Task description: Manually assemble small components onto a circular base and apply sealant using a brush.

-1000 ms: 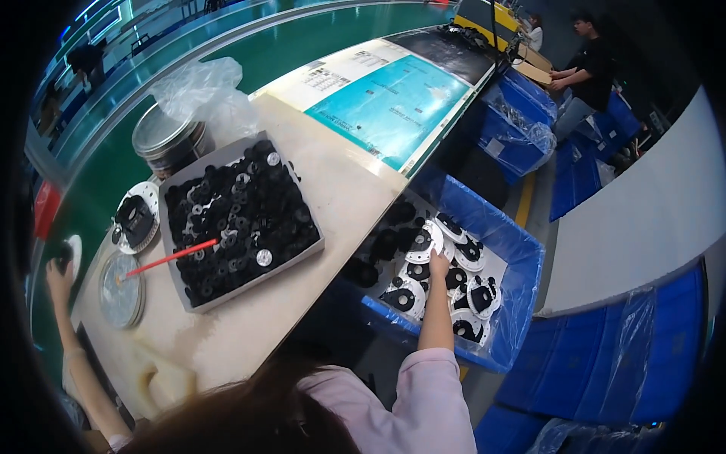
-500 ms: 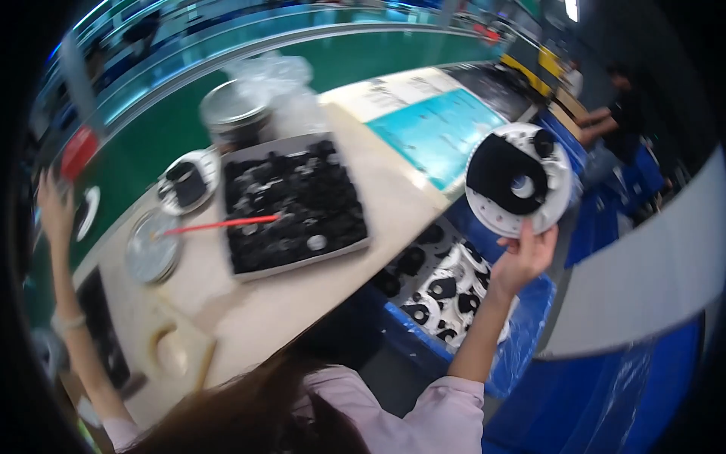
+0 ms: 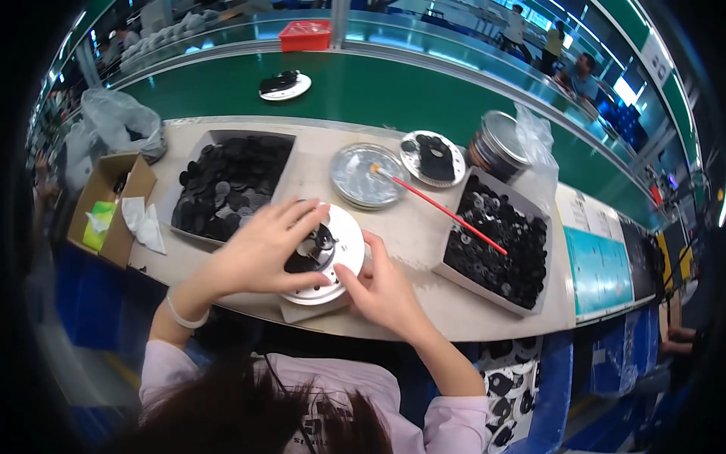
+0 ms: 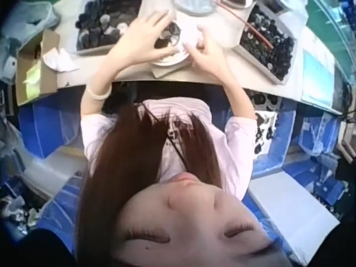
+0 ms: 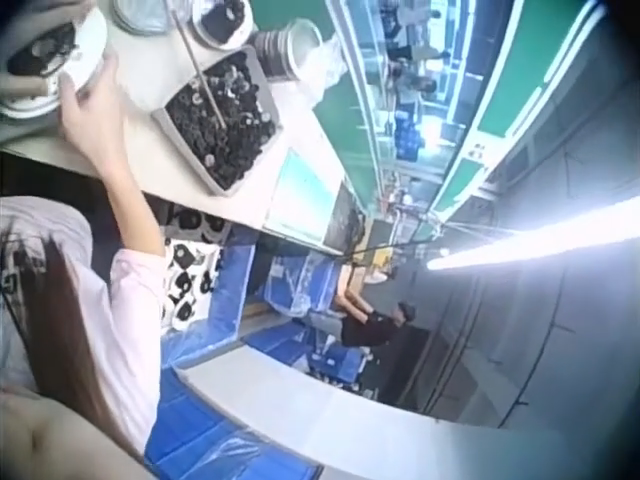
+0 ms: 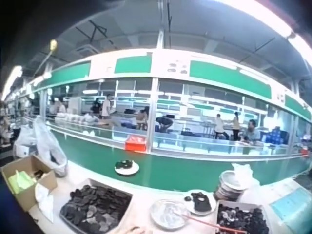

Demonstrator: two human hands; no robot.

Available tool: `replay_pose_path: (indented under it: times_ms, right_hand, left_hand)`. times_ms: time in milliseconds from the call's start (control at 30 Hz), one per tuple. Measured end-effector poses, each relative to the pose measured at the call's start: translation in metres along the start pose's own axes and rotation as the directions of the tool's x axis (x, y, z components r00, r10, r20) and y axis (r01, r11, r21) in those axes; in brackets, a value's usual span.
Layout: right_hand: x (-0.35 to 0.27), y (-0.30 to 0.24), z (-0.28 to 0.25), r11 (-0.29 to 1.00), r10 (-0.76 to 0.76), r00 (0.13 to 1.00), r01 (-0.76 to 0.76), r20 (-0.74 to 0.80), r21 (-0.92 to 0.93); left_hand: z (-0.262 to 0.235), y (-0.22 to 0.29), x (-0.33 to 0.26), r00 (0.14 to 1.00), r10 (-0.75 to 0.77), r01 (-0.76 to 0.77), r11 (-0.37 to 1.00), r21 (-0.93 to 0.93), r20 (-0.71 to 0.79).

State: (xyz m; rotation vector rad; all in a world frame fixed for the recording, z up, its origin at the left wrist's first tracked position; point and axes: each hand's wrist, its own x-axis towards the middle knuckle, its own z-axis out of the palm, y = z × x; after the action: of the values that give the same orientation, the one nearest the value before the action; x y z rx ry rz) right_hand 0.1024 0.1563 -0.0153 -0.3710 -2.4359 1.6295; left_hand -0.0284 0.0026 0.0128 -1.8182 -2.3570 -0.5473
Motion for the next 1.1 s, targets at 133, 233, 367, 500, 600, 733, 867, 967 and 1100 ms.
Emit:
replay_pose_path:
  times_ms: [133,233,367,500,600,733,867,967,1100]
  right_hand:
    - [-0.002,-0.006,-0.016,0.829,-0.19,0.973,0.088,-0.13,-0.553]
    - [-0.001,-0.002,-0.029,0.823,-0.191,0.973,0.088,-0.128,-0.561]
    - [0.009,-0.011,-0.042,0.848,-0.179,0.971,0.07,-0.16,-0.525]
    - [0.022,-0.023,-0.046,0.881,-0.19,0.971,0.104,-0.145,-0.461]
    - [0.033,-0.031,-0.048,0.866,-0.178,0.981,0.116,-0.082,-0.486]
    - [0.059,-0.042,-0.041,0.833,-0.202,0.979,0.189,0.032,-0.521]
    - [0.1,-0.058,-0.017,0.772,-0.328,0.934,0.352,0.143,-0.529]
    - [0.14,-0.056,0.013,0.653,-0.477,0.856,0.498,0.2,-0.57]
    - [0.193,-0.038,0.052,0.496,-0.597,0.767,0.583,0.235,-0.643]
  left_hand:
    - [0.022,0.008,-0.011,0.992,-0.012,0.01,1.0,-0.017,-0.129]
    - [0.025,0.014,-0.01,0.989,-0.038,0.033,0.999,-0.034,-0.144]
    - [0.023,0.024,-0.007,0.99,-0.114,0.11,0.993,-0.043,-0.086]
    - [0.021,0.027,-0.009,0.991,-0.114,0.109,0.991,-0.074,-0.072]
    - [0.02,0.024,-0.008,0.995,-0.101,0.099,0.99,-0.105,-0.014]
    - [0.007,0.021,-0.001,0.988,-0.083,0.105,0.98,-0.17,0.13]
    - [0.01,0.014,-0.002,0.979,-0.106,0.148,0.957,-0.249,0.176]
    - [0.024,0.015,-0.011,0.995,-0.098,0.094,0.979,-0.181,-0.009]
    - [0.034,0.02,-0.015,0.989,-0.112,0.1,0.987,-0.126,-0.097]
